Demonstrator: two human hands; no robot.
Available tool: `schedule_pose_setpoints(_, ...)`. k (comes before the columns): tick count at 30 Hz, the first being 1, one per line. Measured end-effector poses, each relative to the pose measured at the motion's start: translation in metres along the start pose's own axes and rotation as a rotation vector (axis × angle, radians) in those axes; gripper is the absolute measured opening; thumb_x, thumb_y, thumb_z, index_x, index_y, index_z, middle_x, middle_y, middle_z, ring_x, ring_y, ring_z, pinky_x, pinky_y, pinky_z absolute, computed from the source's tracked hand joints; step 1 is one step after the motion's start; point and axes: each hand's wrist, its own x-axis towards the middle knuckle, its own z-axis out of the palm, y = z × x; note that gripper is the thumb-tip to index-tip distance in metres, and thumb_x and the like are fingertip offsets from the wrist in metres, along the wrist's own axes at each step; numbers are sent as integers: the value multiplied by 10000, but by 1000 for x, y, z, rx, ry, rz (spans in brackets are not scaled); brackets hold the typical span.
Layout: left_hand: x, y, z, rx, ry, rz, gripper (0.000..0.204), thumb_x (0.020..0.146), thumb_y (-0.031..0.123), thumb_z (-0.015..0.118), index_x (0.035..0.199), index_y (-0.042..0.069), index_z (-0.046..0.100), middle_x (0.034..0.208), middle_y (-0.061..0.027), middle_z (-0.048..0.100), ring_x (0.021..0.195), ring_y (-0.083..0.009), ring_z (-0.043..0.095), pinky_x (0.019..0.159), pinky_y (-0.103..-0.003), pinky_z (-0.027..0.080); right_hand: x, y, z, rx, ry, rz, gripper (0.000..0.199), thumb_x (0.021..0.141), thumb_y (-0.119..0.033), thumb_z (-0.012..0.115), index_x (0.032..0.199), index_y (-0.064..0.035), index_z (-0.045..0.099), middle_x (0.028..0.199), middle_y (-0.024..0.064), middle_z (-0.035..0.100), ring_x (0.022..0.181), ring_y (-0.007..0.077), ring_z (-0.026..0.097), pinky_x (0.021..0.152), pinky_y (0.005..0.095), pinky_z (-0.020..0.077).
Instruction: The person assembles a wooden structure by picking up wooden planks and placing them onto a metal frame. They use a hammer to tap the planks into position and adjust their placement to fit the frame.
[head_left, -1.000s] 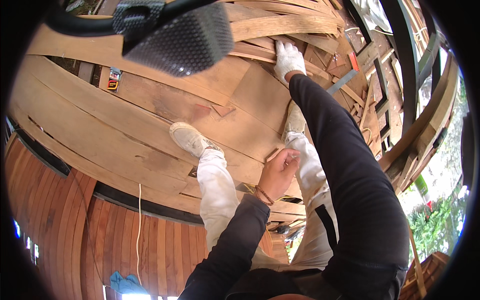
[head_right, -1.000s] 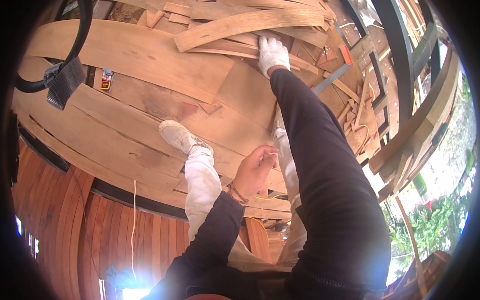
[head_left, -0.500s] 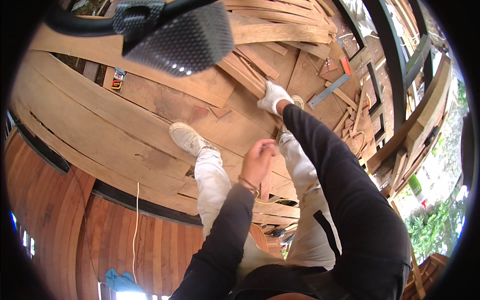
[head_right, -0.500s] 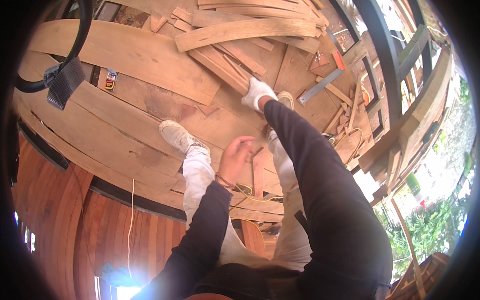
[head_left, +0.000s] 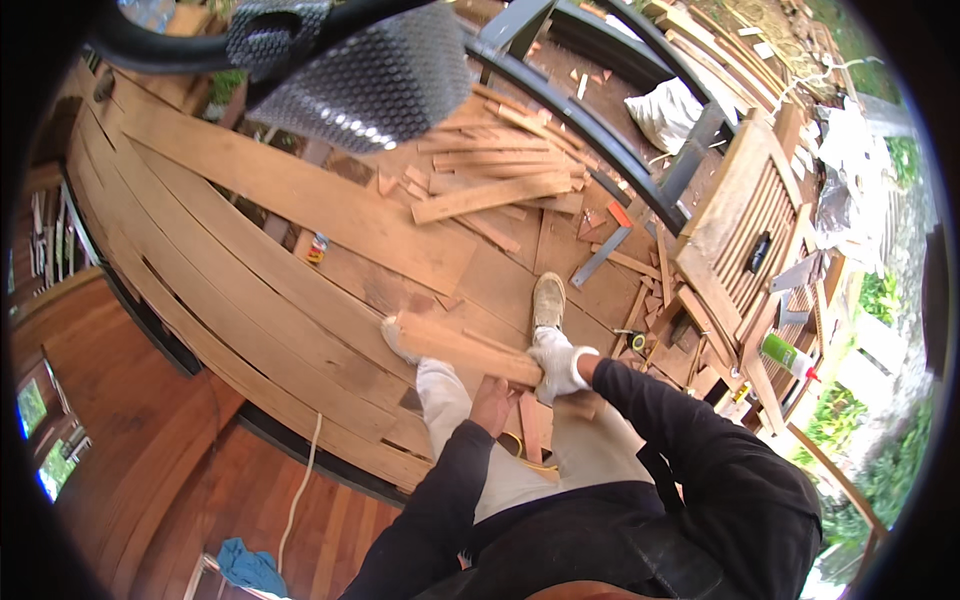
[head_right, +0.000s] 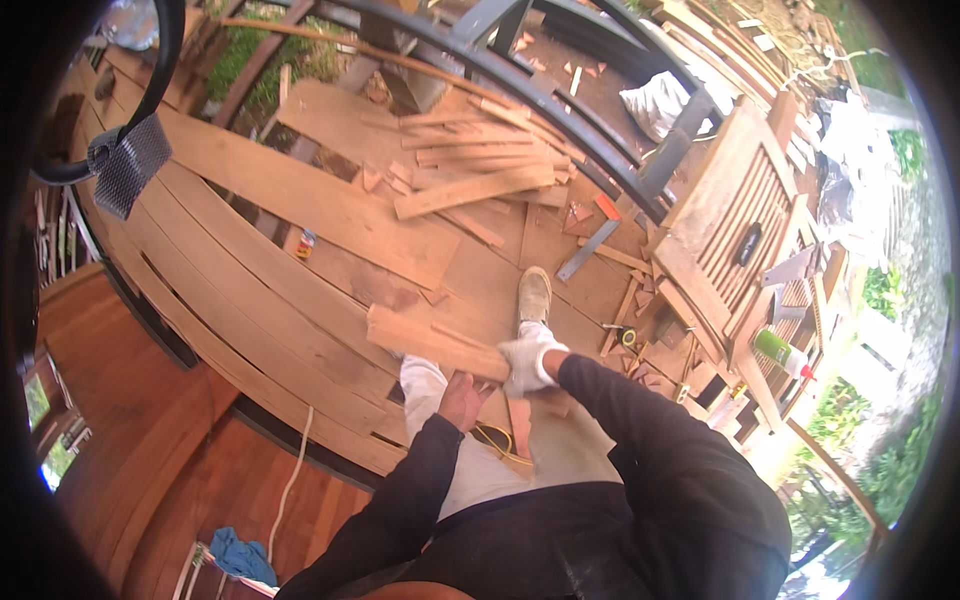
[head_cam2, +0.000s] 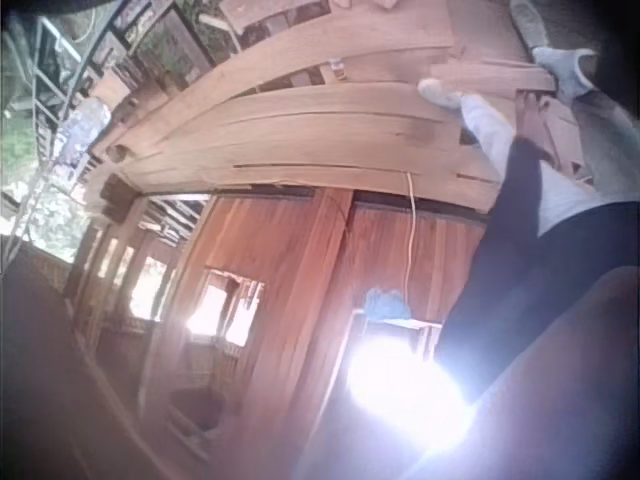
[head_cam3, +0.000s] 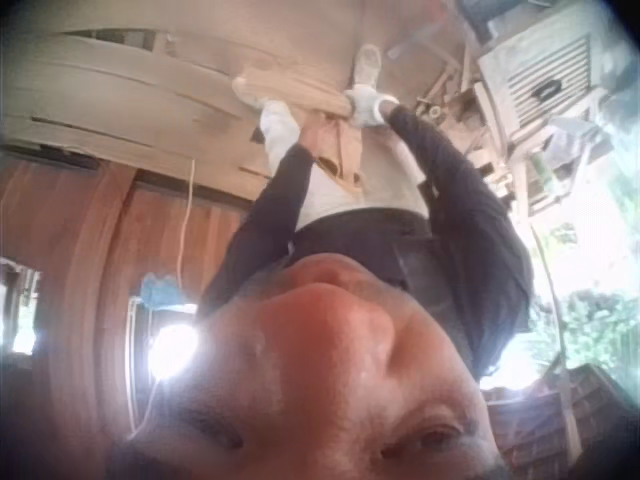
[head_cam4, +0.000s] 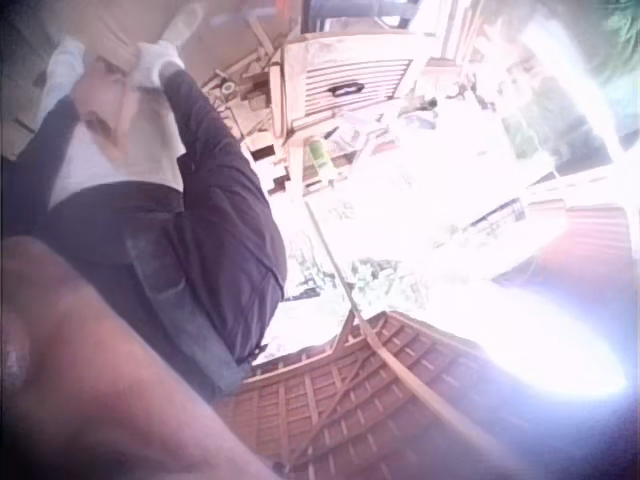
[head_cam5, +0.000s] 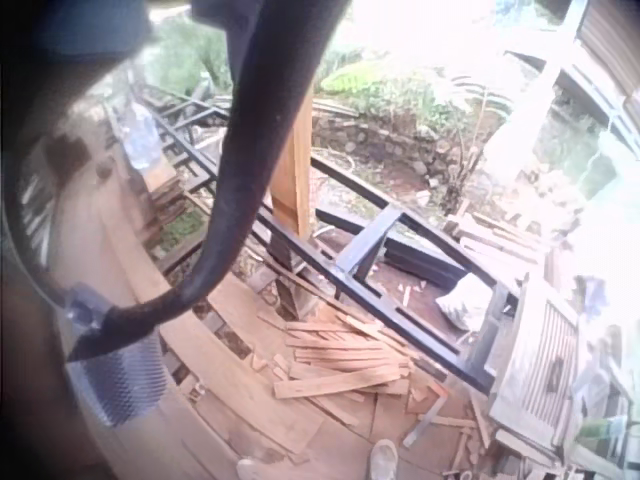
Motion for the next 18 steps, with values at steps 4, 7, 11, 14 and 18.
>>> schedule_pose_setpoints(4,-58,57,107,-65,-26,229,533,942,223,717,1392,57,484,1237,-126,642,1213,-295,603,1097,-496,458,-102,-88,-26,275,-25,-11,695,658,-310,786,1268,-10,641,1110,198,744,1054,350,717,872,395,563)
schedule_pose_setpoints(7,-90,95,152,6,-32,280,410,880,129,689,1262,83,548,1096,-97,679,1112,-286,641,1064,-502,482,-157,-120,-35,404,170,-79,823,652,-297,822,1376,2,569,1155,201,737,1125,335,698,971,366,527)
schedule_pose_setpoints(11,-123,162,205,60,-219,312,356,877,145,700,1207,116,569,1034,-52,672,1013,-231,657,1016,-492,517,-224,-137,-28,617,403,-214,709,777,-337,795,1380,-25,594,1246,179,719,1116,264,706,945,372,550)
schedule_pose_setpoints(14,-149,217,250,126,-273,401,341,885,136,691,1202,130,565,970,-30,648,932,-178,654,971,-446,546,-252,-123,21,769,642,-188,604,847,-358,751,1357,-59,626,1158,130,733,1022,203,714,888,326,558)
schedule_pose_setpoints(18,-192,248,306,309,-507,465,380,886,129,682,1240,125,545,1020,-22,615,948,-171,633,966,-412,541,-269,-125,101,1527,692,-96,522,995,-419,609,1402,-92,600,1207,129,676,1025,227,676,900,394,570)
